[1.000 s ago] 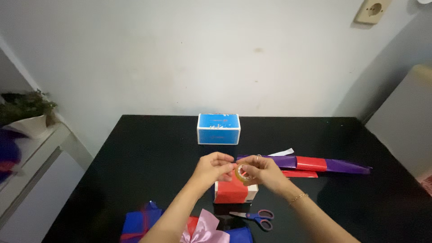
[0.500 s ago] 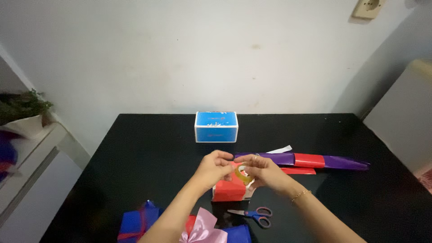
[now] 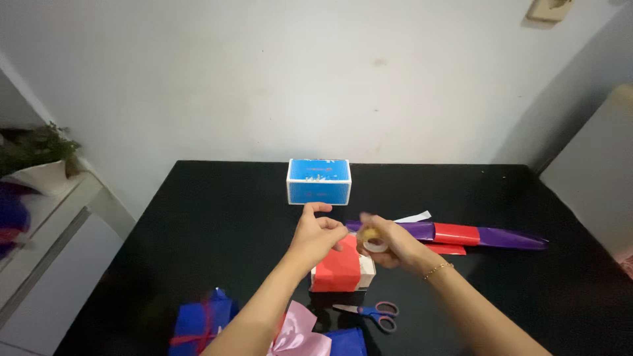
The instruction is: The person wraps small boxes with blue and red wrapping paper, secures them with clear tape, and ties a ribbon around one box. They use scissors to trim excess paper and tape, then place the finished gifts on the table.
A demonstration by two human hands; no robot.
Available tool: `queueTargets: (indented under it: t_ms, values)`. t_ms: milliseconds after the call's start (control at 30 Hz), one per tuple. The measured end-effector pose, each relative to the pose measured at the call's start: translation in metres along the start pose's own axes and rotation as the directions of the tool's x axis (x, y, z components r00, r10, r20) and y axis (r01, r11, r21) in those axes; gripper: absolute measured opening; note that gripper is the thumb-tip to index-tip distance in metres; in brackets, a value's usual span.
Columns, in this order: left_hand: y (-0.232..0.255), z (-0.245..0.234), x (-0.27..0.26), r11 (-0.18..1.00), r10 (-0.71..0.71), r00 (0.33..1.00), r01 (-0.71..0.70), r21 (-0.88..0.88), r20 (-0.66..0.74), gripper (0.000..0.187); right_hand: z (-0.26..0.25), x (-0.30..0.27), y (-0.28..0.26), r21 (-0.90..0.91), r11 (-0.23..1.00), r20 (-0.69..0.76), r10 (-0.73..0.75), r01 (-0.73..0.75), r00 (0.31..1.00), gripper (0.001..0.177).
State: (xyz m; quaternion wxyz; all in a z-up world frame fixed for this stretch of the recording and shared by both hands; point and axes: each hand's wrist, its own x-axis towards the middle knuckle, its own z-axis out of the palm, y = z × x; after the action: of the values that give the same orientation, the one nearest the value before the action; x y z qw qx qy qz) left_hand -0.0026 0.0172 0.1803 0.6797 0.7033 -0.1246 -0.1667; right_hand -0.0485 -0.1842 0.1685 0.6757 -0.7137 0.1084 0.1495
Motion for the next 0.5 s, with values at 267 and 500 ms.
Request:
queueTargets:
  t_ms: [267, 500]
  values:
    - [0.010, -0.007, -0.001, 0.997, -0.037, 0.998, 0.040, 0.062, -0.056, 0.066, 0.008, -0.020, -0.034, -0.313, 0.948, 0.024, 0.065, -0.054, 0.998, 0.040]
    - [-0.020, -0.006, 0.004, 0.994, 0.022, 0.987, -0.005, 0.105, -0.159, 0.059, 0.002, 0.016, -0.009, -0.336, 0.928, 0.020, -0.163, 0.160, 0.986, 0.019]
